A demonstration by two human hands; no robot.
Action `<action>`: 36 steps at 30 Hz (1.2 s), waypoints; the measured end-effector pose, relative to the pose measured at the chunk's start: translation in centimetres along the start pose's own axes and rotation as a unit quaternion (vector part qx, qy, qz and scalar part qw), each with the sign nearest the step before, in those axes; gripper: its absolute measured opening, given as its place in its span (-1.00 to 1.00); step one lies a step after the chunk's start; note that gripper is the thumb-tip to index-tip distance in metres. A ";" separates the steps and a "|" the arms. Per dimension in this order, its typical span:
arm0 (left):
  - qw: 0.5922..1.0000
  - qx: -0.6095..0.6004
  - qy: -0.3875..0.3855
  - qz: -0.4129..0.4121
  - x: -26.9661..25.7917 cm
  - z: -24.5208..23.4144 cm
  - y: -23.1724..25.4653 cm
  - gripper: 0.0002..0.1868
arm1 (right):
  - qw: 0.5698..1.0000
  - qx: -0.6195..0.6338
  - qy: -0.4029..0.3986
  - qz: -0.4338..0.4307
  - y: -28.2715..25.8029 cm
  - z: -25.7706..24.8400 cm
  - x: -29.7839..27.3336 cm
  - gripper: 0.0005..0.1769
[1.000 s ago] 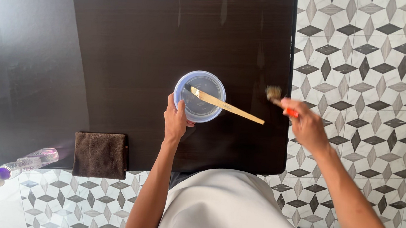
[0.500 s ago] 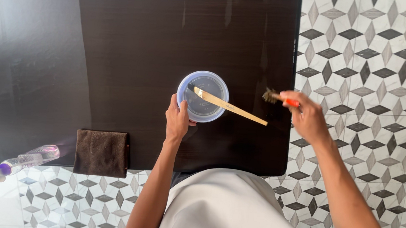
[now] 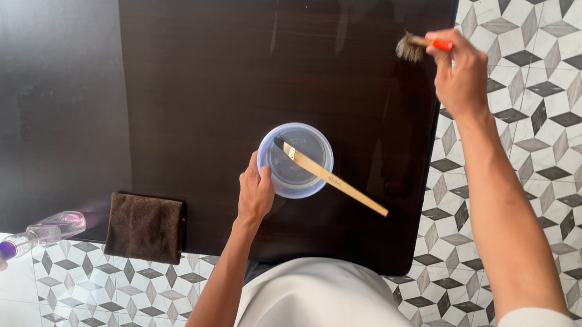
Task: The person applies a liquid from a container onto a dark wooden table using a brush, spreading it across the surface with repeated strokes.
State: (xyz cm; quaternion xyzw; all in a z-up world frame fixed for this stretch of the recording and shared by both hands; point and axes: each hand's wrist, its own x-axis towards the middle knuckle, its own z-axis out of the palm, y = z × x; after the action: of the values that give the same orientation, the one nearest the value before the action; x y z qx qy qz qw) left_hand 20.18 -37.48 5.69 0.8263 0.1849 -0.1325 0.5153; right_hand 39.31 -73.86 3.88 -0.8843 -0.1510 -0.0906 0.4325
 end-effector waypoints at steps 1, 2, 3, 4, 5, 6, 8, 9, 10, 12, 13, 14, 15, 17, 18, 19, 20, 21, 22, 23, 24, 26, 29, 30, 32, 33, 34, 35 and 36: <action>1.000 0.008 -0.008 -0.020 0.2 -0.2 0.4 -0.60 | 1.000 0.005 0.004 -0.003 0.7 0.3 1.2 -0.92; 1.000 0.007 -0.014 -0.026 0.5 -0.3 0.9 -0.57 | 1.000 0.009 0.009 -0.006 1.3 0.5 2.3 -0.92; 0.999 0.007 -0.020 -0.034 0.5 -0.5 1.3 -0.55 | 1.000 0.014 0.011 -0.008 1.8 0.8 3.2 -0.91; 0.999 0.007 -0.026 -0.041 0.5 -0.6 1.6 -0.52 | 1.000 0.008 0.017 -0.025 2.4 0.9 4.0 -0.92; 0.998 0.009 -0.033 -0.057 0.6 -0.7 1.7 -0.51 | 0.999 0.001 0.024 -0.042 2.9 1.1 4.9 -0.93; 0.996 0.011 -0.039 -0.073 0.6 -0.8 1.6 -0.50 | 0.998 -0.006 0.031 -0.059 3.3 1.3 5.7 -0.93; 0.996 0.034 -0.038 -0.070 0.5 -0.8 0.9 -0.55 | 0.998 -0.013 0.030 -0.049 3.9 1.6 7.1 -0.93; 0.997 0.056 -0.031 -0.053 0.5 -0.8 0.3 -0.58 | 0.999 -0.017 0.029 -0.042 4.1 1.7 7.4 -0.93; 0.996 0.077 -0.023 -0.035 0.3 -0.8 -0.2 -0.59 | 0.998 -0.015 0.032 -0.056 4.3 1.7 7.7 -0.94; 0.998 0.069 -0.010 0.006 -0.4 -0.8 -0.9 -0.56 | 0.996 -0.011 0.037 -0.082 4.2 1.9 7.9 -0.91; 0.998 0.064 -0.004 0.026 -0.8 -0.9 -1.1 -0.54 | 0.996 -0.010 0.034 -0.077 4.1 2.0 7.7 -0.88; 0.998 0.037 -0.003 0.048 -1.1 -1.0 -1.0 -0.54 | 0.997 -0.010 0.030 -0.072 3.8 2.1 7.4 -0.86; 0.997 0.009 0.000 0.072 -1.3 -1.2 -0.9 -0.54 | 0.997 -0.010 0.028 -0.070 3.5 2.1 7.3 -0.83; 0.998 -0.041 -0.016 0.041 -1.7 -1.6 -0.4 -0.53 | 0.997 -0.008 0.019 -0.070 2.9 1.8 6.6 -0.81; 0.997 -0.062 -0.035 -0.014 -1.9 -1.8 -0.2 -0.52 | 0.997 -0.007 0.015 -0.070 2.5 1.6 6.0 -0.81; 0.993 -0.082 -0.056 -0.067 -2.1 -1.8 0.0 -0.52 | 0.998 -0.008 0.001 -0.064 2.2 1.6 5.4 -0.79; 0.990 -0.102 -0.061 -0.070 -2.3 -1.9 0.1 -0.53 | 0.998 -0.010 -0.013 -0.059 1.8 1.8 4.6 -0.77; 0.988 -0.123 -0.067 -0.072 -2.4 -2.0 0.1 -0.55 | 0.998 -0.013 -0.026 -0.054 1.4 1.8 3.8 -0.75; 0.984 -0.143 -0.073 -0.074 -2.5 -2.0 0.1 -0.56 | 0.998 -0.007 -0.031 -0.045 1.0 1.7 2.7 -0.75; 0.981 -0.162 -0.071 -0.080 -2.6 -2.0 0.1 -0.56 | 0.999 -0.001 -0.035 -0.038 0.4 1.8 1.9 -0.75; 0.977 -0.182 -0.070 -0.086 -2.7 -2.0 -0.1 -0.55 | 0.999 0.006 -0.039 -0.032 -0.1 1.8 1.0 -0.74; 0.968 -0.221 -0.069 -0.096 -3.7 -1.6 -0.8 -0.54 | 0.998 -0.003 -0.056 -0.013 -1.4 1.6 -2.0 -0.72; 0.961 -0.256 -0.061 -0.088 -4.4 -1.9 -1.8 -0.52 | 0.994 -0.060 -0.081 -0.036 -3.9 1.5 -6.2 -0.70; 0.961 -0.257 -0.057 -0.088 -4.6 -2.0 -2.2 -0.52 | 0.996 -0.034 -0.085 -0.004 -4.9 1.6 -8.0 -0.70; 0.962 -0.254 -0.054 -0.087 -5.2 -2.1 -2.9 -0.52 | 0.996 -0.014 -0.090 0.016 -7.1 1.2 -12.1 -0.64; 0.963 -0.251 -0.054 -0.086 -5.5 -2.2 -3.3 -0.52 | 0.996 -0.019 -0.090 0.004 -8.1 1.2 -14.0 -0.59; 0.964 -0.248 -0.054 -0.085 -5.7 -2.3 -3.6 -0.52 | 0.995 -0.028 -0.095 0.004 -9.2 1.2 -16.1 -0.56; 0.965 -0.244 -0.053 -0.084 -6.0 -2.4 -3.9 -0.52 | 0.994 -0.037 -0.100 0.005 -10.3 1.2 -18.2 -0.53; 0.966 -0.240 -0.053 -0.083 -6.3 -2.6 -4.2 -0.52 | 0.994 -0.039 -0.099 0.009 -11.3 1.2 -20.2 -0.56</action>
State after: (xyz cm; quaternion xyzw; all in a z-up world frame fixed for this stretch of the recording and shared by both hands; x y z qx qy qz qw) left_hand 12.73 -34.57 6.06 0.6516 0.2517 -0.1701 0.6951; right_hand 16.44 -70.11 5.59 -0.9064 -0.1818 -0.0045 0.3812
